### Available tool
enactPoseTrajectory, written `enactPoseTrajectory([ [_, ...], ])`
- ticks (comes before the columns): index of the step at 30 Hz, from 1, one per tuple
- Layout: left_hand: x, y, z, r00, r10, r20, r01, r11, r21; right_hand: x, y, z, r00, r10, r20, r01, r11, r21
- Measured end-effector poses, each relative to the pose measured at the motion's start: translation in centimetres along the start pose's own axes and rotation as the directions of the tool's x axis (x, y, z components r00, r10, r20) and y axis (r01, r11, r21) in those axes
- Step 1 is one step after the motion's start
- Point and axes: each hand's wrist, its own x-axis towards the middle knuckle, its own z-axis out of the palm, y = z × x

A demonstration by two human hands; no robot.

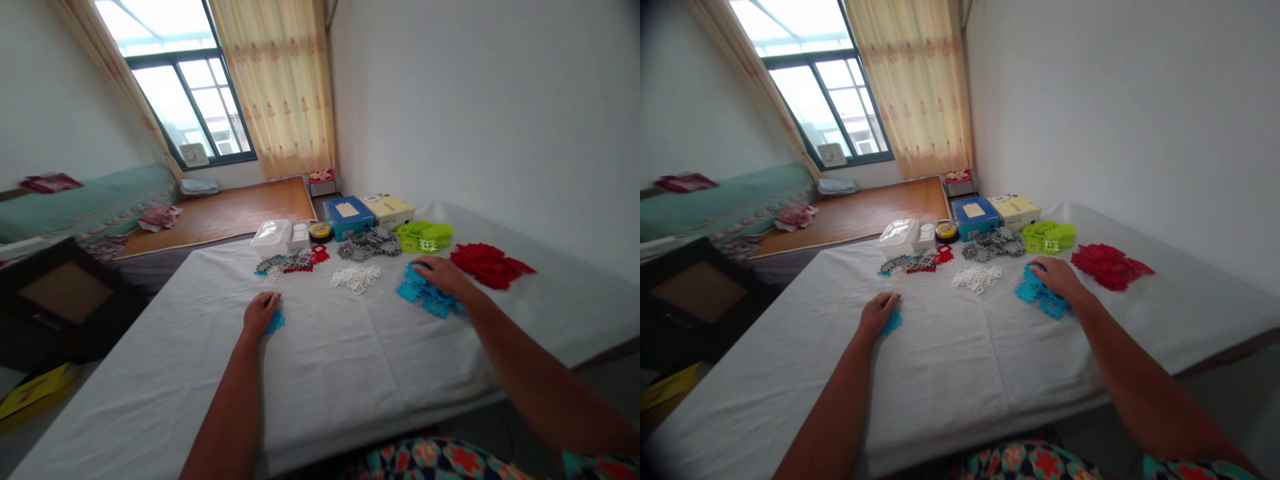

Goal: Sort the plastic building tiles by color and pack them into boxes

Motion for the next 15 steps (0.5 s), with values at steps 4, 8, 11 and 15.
enactPoseTrajectory([
  [4,0.1,-0.1,0.1,1.000,-0.011,-0.027,0.010,0.999,-0.052,-0.4,1.5,-0.2,0.986,0.048,-0.159,-0.066,0.992,-0.108],
  [8,-0.2,0.1,0.0,0.992,-0.091,-0.092,0.068,0.972,-0.226,-0.2,-5.6,1.9,0.974,-0.151,-0.168,0.153,0.988,-0.004],
  [11,-0.5,0.1,-0.1,0.973,-0.197,-0.120,0.139,0.917,-0.373,-0.8,-13.7,5.0,0.891,-0.452,0.029,0.444,0.884,0.150],
  [15,-0.7,-0.3,0.2,0.955,-0.262,-0.140,0.151,0.834,-0.531,-1.5,-23.3,9.4,0.641,-0.734,0.225,0.679,0.679,0.281],
])
